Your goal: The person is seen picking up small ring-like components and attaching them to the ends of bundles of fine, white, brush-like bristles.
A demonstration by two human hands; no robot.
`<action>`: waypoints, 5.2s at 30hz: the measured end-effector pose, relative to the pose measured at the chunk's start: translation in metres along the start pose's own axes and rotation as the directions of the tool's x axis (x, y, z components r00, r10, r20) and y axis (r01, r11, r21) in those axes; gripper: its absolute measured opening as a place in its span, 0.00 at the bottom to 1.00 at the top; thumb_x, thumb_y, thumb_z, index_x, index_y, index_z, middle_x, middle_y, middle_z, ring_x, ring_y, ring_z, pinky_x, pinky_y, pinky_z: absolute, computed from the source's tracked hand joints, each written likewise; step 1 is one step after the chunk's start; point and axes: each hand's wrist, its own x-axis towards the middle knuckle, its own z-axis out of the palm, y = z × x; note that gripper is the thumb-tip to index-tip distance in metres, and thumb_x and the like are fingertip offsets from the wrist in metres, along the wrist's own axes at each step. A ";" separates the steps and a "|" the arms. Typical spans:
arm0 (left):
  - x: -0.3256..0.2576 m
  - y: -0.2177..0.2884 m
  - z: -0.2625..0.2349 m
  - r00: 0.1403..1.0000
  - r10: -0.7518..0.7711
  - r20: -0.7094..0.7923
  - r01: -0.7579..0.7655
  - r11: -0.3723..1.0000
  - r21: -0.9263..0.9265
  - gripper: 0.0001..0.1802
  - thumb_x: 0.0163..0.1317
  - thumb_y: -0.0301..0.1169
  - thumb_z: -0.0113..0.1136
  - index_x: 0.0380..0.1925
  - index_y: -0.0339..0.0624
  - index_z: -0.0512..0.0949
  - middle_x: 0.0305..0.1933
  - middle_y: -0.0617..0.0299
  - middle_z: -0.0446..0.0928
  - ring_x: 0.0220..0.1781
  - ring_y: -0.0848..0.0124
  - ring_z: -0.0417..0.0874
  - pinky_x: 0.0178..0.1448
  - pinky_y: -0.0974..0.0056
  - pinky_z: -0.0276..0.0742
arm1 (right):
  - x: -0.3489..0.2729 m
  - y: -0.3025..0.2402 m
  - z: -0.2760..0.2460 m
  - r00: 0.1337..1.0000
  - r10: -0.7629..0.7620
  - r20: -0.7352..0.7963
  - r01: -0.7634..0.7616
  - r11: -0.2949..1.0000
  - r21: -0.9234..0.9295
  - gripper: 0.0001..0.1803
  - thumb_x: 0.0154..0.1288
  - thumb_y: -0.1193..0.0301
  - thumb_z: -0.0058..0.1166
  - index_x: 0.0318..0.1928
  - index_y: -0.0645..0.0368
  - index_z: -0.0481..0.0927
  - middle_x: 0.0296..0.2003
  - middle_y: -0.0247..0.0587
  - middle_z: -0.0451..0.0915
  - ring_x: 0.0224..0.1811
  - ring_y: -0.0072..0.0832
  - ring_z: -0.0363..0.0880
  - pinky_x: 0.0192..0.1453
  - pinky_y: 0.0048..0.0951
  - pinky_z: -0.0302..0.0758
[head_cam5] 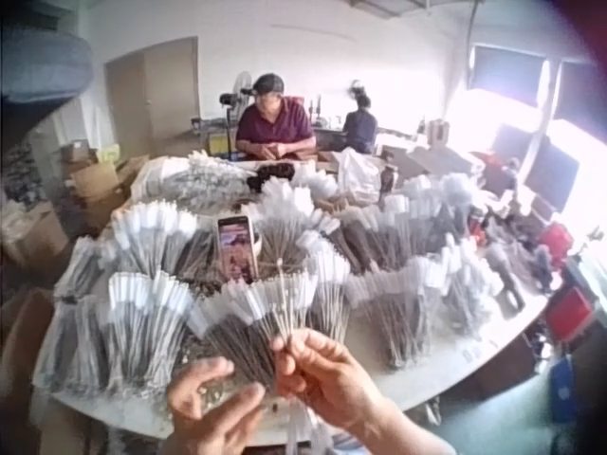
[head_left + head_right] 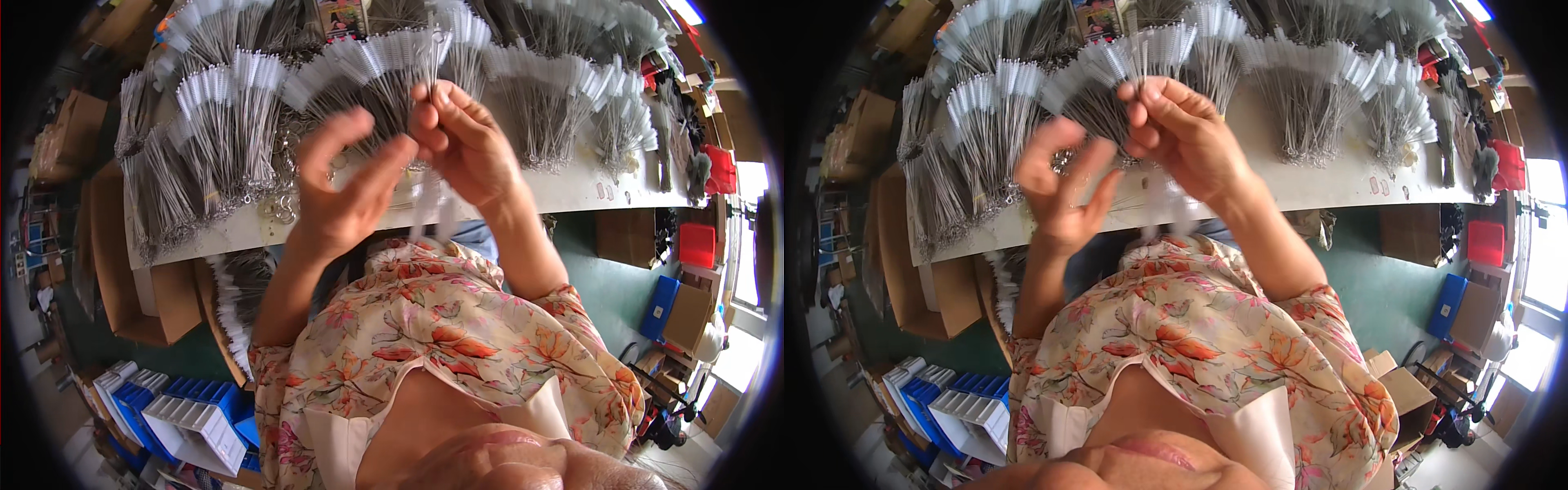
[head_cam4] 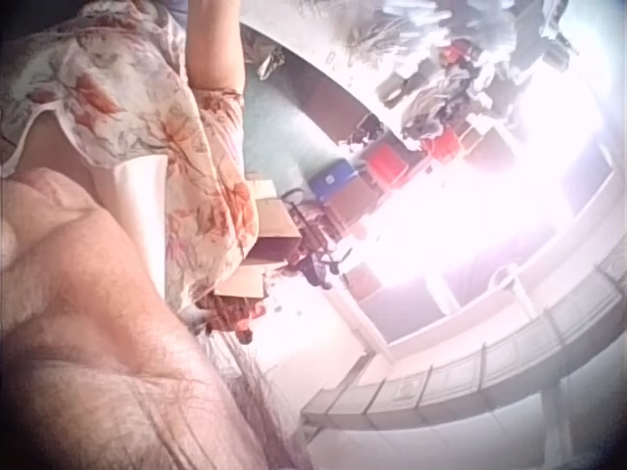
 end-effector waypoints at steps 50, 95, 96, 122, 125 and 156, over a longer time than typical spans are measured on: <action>-0.041 0.001 -0.088 0.697 -0.576 0.428 0.715 0.509 -0.479 0.07 0.57 0.17 0.53 0.35 0.33 0.78 0.46 0.53 0.74 0.38 0.76 0.79 0.41 0.74 0.78 | -0.026 0.062 0.018 0.957 0.281 0.076 -0.134 0.658 -0.741 0.07 0.61 0.72 0.54 0.35 0.64 0.79 0.29 0.33 0.77 0.23 0.17 0.72 0.26 0.19 0.70; 0.014 0.047 -0.122 0.471 -0.683 0.558 0.879 0.308 -0.364 0.09 0.64 0.28 0.51 0.38 0.33 0.75 0.26 0.62 0.74 0.20 0.81 0.71 0.22 0.75 0.69 | -0.027 0.035 0.061 0.973 0.134 0.189 0.002 0.811 -0.586 0.06 0.58 0.75 0.57 0.37 0.63 0.78 0.28 0.28 0.77 0.26 0.11 0.70 0.28 0.15 0.68; 0.012 0.047 -0.122 0.469 -0.690 0.552 0.879 0.306 -0.366 0.09 0.64 0.28 0.51 0.38 0.33 0.75 0.26 0.62 0.74 0.20 0.81 0.71 0.22 0.75 0.69 | -0.028 0.038 0.063 0.975 0.106 0.195 0.030 0.808 -0.589 0.06 0.58 0.75 0.57 0.36 0.63 0.78 0.28 0.28 0.76 0.26 0.11 0.70 0.28 0.15 0.68; -0.252 0.088 -0.269 0.309 -0.951 -0.031 0.906 0.284 0.315 0.07 0.61 0.30 0.50 0.30 0.38 0.73 0.28 0.59 0.74 0.27 0.69 0.76 0.34 0.65 0.72 | -0.058 0.204 0.039 0.910 0.396 0.126 0.004 0.294 -0.956 0.04 0.55 0.77 0.57 0.32 0.64 0.80 0.22 0.33 0.77 0.23 0.14 0.72 0.28 0.17 0.68; -0.333 0.058 -0.221 0.195 -0.964 0.181 0.710 0.266 0.652 0.07 0.56 0.28 0.49 0.32 0.40 0.75 0.34 0.55 0.77 0.38 0.55 0.79 0.39 0.56 0.75 | -0.052 0.207 0.041 0.931 0.323 0.168 0.095 0.228 -0.969 0.04 0.55 0.78 0.57 0.32 0.64 0.80 0.22 0.33 0.77 0.23 0.14 0.72 0.27 0.17 0.68; -0.018 -0.156 -0.268 0.473 -0.819 0.325 0.881 0.440 -0.175 0.17 0.64 0.36 0.49 0.45 0.34 0.73 0.39 0.58 0.77 0.39 0.72 0.79 0.45 0.66 0.75 | 0.030 0.051 0.016 0.939 -0.123 0.321 0.343 0.334 -0.878 0.02 0.52 0.80 0.57 0.29 0.64 0.79 0.23 0.39 0.77 0.22 0.22 0.76 0.25 0.21 0.71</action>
